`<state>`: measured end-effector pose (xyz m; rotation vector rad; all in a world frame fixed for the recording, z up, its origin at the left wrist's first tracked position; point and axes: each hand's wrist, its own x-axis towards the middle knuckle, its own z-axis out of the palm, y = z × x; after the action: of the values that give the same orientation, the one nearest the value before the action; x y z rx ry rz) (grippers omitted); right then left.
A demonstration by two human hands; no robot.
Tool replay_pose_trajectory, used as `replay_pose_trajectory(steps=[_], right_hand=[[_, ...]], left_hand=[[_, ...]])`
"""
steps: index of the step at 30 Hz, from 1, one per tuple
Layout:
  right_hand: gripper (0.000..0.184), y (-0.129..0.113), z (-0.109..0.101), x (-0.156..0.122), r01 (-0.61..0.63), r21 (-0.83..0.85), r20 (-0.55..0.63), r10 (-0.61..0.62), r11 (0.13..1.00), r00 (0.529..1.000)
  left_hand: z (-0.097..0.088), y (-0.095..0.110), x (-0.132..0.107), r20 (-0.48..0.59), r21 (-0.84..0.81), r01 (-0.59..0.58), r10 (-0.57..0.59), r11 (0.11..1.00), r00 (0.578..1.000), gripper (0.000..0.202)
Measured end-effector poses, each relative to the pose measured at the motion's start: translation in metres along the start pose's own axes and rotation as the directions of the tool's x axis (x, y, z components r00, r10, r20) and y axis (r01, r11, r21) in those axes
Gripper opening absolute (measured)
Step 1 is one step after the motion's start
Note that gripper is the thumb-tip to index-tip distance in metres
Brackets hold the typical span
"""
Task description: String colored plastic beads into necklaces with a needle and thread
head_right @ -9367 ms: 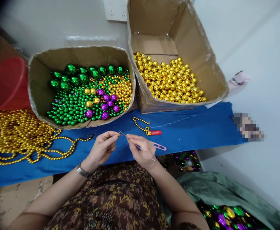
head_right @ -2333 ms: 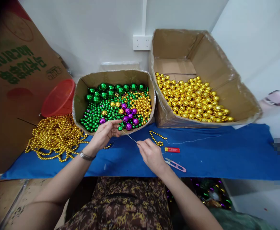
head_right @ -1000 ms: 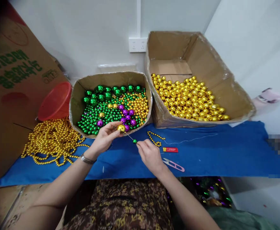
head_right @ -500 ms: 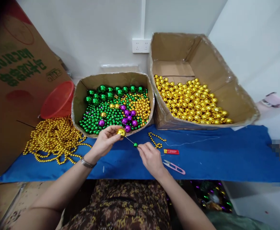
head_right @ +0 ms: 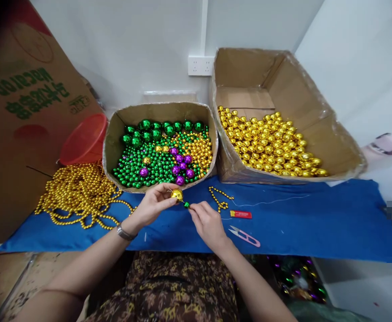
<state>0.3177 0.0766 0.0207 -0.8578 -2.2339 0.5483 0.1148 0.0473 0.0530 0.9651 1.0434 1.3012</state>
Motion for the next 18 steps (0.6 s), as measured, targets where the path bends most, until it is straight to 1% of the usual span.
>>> replay_pose_trajectory(steps=[2, 5, 7, 8, 9, 10, 11, 12, 13, 14, 15, 16, 17, 18], right_hand=[[0.017, 0.000, 0.001, 0.000, 0.001, 0.018, 0.005, -0.002, 1.000, 1.000], [0.015, 0.001, 0.001, 0.001, -0.001, 0.039, -0.013, 0.001, 0.999, 1.000], [0.013, 0.002, -0.001, 0.000, -0.002, 0.053, -0.036, 0.004, 0.999, 0.999], [0.013, 0.002, -0.002, 0.000, 0.000, 0.058, -0.047, 0.002, 0.998, 0.999], [0.012, 0.003, -0.003, -0.001, 0.003, 0.059, -0.056, 0.001, 0.998, 0.998], [0.012, 0.003, -0.005, -0.001, 0.004, 0.057, -0.065, -0.001, 0.998, 0.998], [0.012, 0.003, -0.006, -0.001, 0.005, 0.052, -0.072, -0.001, 0.999, 0.997], [0.012, 0.004, -0.007, -0.002, 0.003, 0.047, -0.077, 0.001, 0.999, 0.997], [0.012, 0.004, -0.008, -0.002, 0.001, 0.042, -0.080, 0.002, 0.999, 0.997], [0.012, 0.004, -0.009, -0.002, 0.000, 0.039, -0.082, 0.004, 0.999, 0.997], [0.012, 0.004, -0.009, -0.002, -0.001, 0.037, -0.083, 0.004, 0.999, 0.997], [0.013, 0.004, -0.009, -0.002, 0.001, 0.036, -0.082, 0.002, 0.999, 0.997], [0.013, 0.004, -0.008, -0.001, 0.005, 0.037, -0.081, -0.002, 0.999, 0.997], [0.013, 0.004, -0.007, -0.001, 0.009, 0.039, -0.080, -0.006, 0.999, 0.997]], left_hand=[[0.000, 0.002, 0.000, 0.047, 0.049, 0.004, -0.006, 0.999, 0.999, 0.035], [-0.002, 0.008, -0.001, 0.155, 0.123, 0.019, -0.038, 0.992, 0.987, 0.039], [-0.005, 0.014, -0.001, 0.175, 0.166, 0.007, -0.036, 0.986, 0.984, 0.042], [-0.008, 0.018, 0.000, 0.155, 0.202, -0.008, -0.024, 0.979, 0.988, 0.041], [-0.012, 0.021, 0.002, 0.110, 0.260, -0.027, -0.002, 0.965, 0.994, 0.039], [-0.019, 0.025, 0.005, 0.045, 0.342, -0.049, 0.036, 0.938, 0.998, 0.036], [-0.028, 0.028, 0.010, -0.033, 0.443, -0.072, 0.096, 0.894, 0.995, 0.033], [-0.039, 0.032, 0.016, -0.109, 0.551, -0.089, 0.178, 0.830, 0.978, 0.031], [-0.051, 0.034, 0.024, -0.173, 0.655, -0.095, 0.271, 0.750, 0.947, 0.031], [-0.065, 0.036, 0.033, -0.214, 0.741, -0.092, 0.363, 0.666, 0.907, 0.033], [-0.077, 0.036, 0.042, -0.231, 0.800, -0.080, 0.428, 0.594, 0.874, 0.036], [-0.088, 0.036, 0.051, -0.240, 0.840, -0.055, 0.460, 0.540, 0.855, 0.041], [-0.096, 0.033, 0.059, -0.246, 0.859, -0.020, 0.446, 0.512, 0.861, 0.046], [-0.101, 0.030, 0.066, -0.247, 0.863, 0.008, 0.408, 0.505, 0.879, 0.050]])
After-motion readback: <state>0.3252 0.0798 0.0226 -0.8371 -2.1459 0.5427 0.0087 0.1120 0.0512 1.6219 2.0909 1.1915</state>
